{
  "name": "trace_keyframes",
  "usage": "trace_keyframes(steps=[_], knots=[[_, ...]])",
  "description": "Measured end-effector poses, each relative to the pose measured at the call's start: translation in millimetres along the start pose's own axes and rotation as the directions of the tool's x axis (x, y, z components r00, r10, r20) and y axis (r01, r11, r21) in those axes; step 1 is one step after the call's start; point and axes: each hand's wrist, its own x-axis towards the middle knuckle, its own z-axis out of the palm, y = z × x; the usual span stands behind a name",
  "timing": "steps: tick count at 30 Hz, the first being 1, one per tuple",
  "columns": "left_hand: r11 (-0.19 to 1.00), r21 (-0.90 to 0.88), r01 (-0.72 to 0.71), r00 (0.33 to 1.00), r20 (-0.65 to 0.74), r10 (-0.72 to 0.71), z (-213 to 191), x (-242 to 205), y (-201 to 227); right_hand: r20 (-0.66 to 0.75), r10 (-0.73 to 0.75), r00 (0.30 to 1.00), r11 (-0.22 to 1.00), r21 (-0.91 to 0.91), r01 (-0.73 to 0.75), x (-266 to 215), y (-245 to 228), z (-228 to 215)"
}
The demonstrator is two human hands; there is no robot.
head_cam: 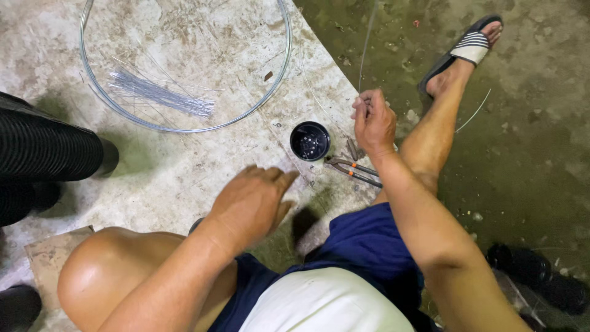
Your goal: The person sits on the floor and repeatedly inserts thin metal wires into small black plastic cups, then uses pliers to bend and secure the wires. The person handles multiple cups and wires, cutting and adjusting them as needed.
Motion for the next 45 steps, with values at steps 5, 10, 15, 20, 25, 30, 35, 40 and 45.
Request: trace_keyframes(steps=[5, 10, 15, 20, 25, 30, 35, 40, 45], knots=[[0.98, -0.199, -0.004, 0.948, -0.314, -0.059, -12, -7, 5, -0.119, -0.123, 0.985, 0.988, 0.077, 0.132, -25, -79, -12], [0.918, -0.377, -0.127, 0.854, -0.512, -0.092, -16, -12, 20, -0.114, -0.353, 0.929, 0.932, 0.044, 0.359, -62, -134, -14], [0.774, -0.443, -0.453, 0.698, -0.716, -0.001, -15, -18, 28, 0.043, -0.418, 0.908, 0.892, 0.21, 0.401, -86, -158, 2], [0.629, -0.553, -0.547, 0.572, -0.795, -0.201, -18, -29, 18, 0.131, -0.472, 0.872, 0.876, 0.181, 0.448, -85, -158, 30], [0.639, -0.493, -0.591, 0.407, -0.866, -0.291, -29, -45, 6, 0.213, -0.411, 0.886, 0.902, 0.236, 0.362, -100, -149, 69], [0.657, -0.47, -0.59, 0.426, -0.872, -0.241, -44, -51, -7, 0.519, -0.323, 0.791, 0.946, 0.18, 0.269, -134, -136, 106], [0.681, -0.554, -0.479, 0.526, -0.802, -0.282, -46, -51, -9, 0.768, -0.185, 0.613, 0.979, 0.091, 0.182, -158, -132, 108], [0.789, -0.453, -0.415, 0.481, -0.845, -0.233, -42, -58, -9, 0.647, -0.286, 0.707, 0.958, 0.195, 0.209, -166, -130, 66], [0.796, -0.426, -0.431, 0.387, -0.884, -0.263, -44, -72, -13, 0.48, -0.151, 0.864, 0.973, -0.081, 0.215, -165, -107, -15]])
